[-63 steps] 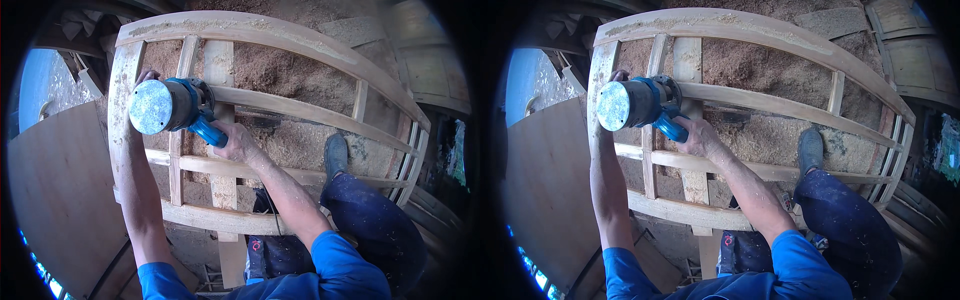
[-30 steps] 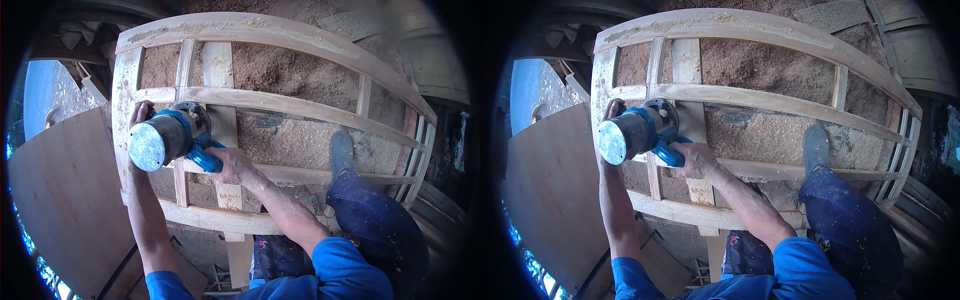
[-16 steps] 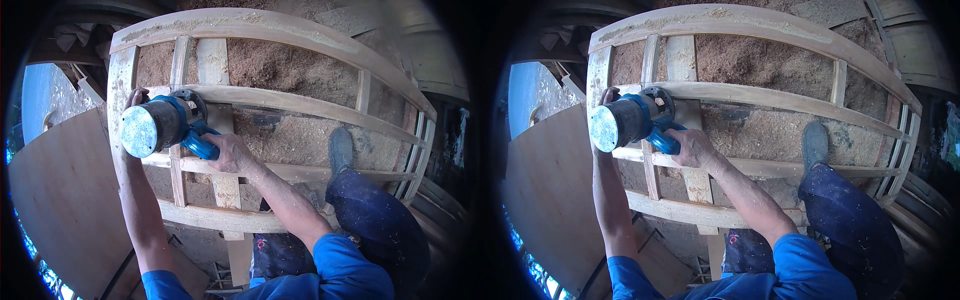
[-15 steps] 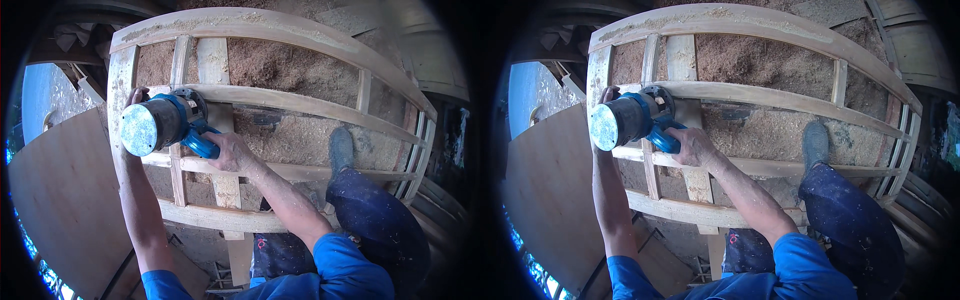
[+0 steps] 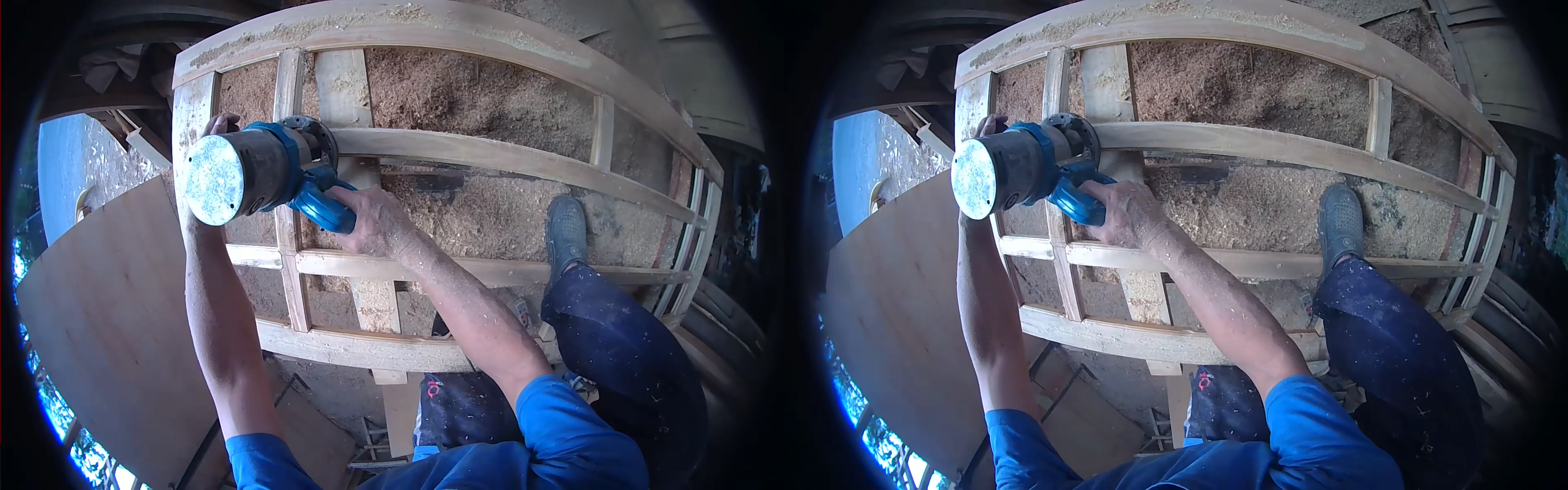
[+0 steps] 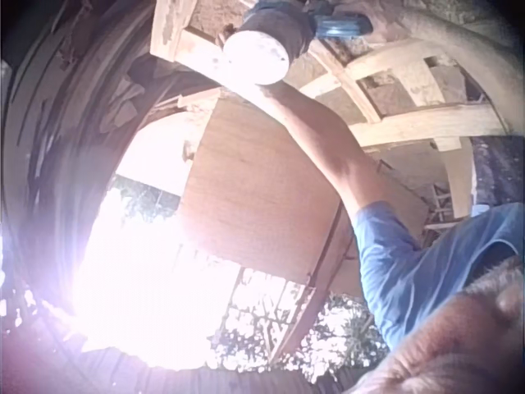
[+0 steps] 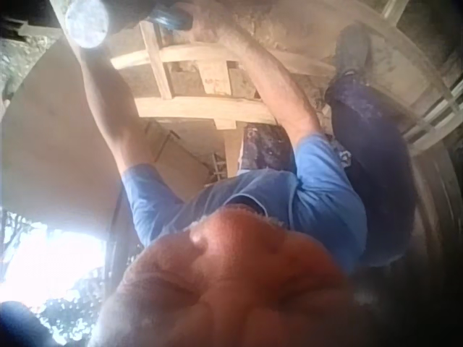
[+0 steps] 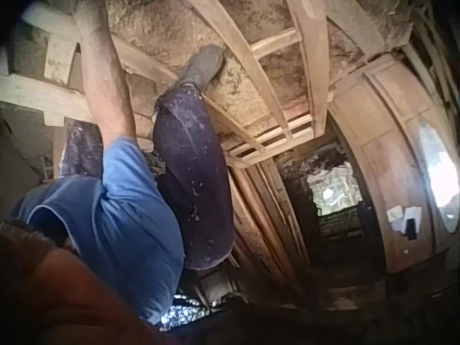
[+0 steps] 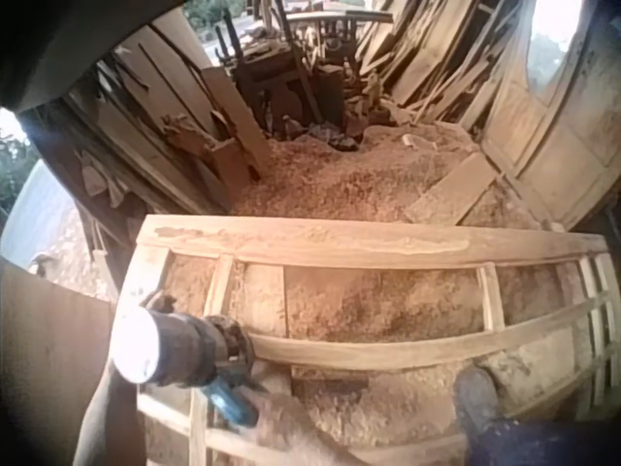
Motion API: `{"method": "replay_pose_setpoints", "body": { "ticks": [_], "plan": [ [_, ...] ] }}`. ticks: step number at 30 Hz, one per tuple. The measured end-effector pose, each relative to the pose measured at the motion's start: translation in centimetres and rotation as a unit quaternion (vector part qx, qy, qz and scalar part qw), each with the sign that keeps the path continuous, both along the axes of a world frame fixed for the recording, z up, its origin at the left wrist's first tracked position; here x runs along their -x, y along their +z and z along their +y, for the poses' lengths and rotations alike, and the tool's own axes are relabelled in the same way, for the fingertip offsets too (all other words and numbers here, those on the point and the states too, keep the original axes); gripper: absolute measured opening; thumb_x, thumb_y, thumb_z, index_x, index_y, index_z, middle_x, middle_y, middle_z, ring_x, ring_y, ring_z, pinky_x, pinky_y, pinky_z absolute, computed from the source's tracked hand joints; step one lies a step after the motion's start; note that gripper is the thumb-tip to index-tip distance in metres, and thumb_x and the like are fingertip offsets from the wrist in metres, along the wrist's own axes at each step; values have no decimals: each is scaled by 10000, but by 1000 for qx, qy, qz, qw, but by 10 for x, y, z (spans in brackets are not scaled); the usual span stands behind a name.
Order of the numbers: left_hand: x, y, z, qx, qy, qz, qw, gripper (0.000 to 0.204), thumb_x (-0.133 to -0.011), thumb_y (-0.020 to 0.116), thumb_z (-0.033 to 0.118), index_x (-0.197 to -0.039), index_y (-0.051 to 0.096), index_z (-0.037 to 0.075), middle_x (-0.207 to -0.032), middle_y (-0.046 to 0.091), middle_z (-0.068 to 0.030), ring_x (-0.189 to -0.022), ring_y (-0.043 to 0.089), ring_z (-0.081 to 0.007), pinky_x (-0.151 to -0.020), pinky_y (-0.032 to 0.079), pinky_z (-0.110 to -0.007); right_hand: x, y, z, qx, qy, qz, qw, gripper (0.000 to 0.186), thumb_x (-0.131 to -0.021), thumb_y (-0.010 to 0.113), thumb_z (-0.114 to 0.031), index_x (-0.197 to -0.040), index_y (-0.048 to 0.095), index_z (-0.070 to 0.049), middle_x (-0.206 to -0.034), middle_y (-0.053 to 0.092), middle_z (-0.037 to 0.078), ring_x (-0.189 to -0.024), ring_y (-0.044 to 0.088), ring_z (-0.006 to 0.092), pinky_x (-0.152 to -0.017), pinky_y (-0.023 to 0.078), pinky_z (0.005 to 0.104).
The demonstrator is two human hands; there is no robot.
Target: The person uses a power router to shape the edges of a wooden door frame.
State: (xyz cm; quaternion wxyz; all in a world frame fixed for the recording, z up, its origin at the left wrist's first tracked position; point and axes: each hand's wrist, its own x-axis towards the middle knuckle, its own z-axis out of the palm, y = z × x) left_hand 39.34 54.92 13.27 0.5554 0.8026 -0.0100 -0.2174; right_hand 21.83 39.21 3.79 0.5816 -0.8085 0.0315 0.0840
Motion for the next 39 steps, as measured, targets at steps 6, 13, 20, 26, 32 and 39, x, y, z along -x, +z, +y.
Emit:
{"method": "replay_pose_setpoints", "body": {
  "ticks": [6,13,20,26,32,39],
  "plan": [
    [-11,-15,17,77,-13,12,997,330,-995,562,368,-1119,655,78,-1009,603,-42,-973,570,-134,-874,448,-276,4,1,6,-24,-19,0,1000,387,-727,741,-231,-1086,622,-150,-869,707,146,-839,697,332,-778,550,455],
    [-11,-40,43,-34,-72,-109,991,327,-1019,520,330,-1127,647,50,-1040,601,-45,-986,558,-141,-911,430,-274,19,6,16,-21,-3,15,1000,406,-710,744,-205,-1090,613,-148,-868,704,142,-830,693,334,-762,555,449],
    [23,-54,38,29,54,4,998,257,-1024,524,295,-1048,646,70,-895,535,1,-839,501,-89,-789,421,-237,52,-3,19,-29,2,14,999,434,-704,750,-205,-1112,611,-157,-924,707,113,-848,692,316,-751,555,439],
    [43,-61,103,-7,75,21,997,219,-1005,512,251,-1010,634,69,-876,539,-18,-817,508,-98,-747,438,-258,53,6,49,-45,42,26,998,310,-754,739,-251,-1033,631,-169,-860,698,113,-812,682,339,-713,544,453],
    [15,-65,103,-94,10,-4,995,325,-1002,464,327,-1016,636,51,-838,599,-71,-837,576,-174,-773,470,-330,50,21,42,-78,20,2,997,329,-696,655,-121,-1021,634,-72,-775,675,152,-735,679,362,-660,530,446],
    [53,-67,122,-73,37,-6,997,338,-1009,449,333,-1017,627,45,-901,630,-74,-880,607,-181,-818,486,-342,70,5,46,-30,74,1,997,317,-674,634,-102,-987,617,-50,-732,642,161,-684,662,366,-637,516,442]
  ]
}}
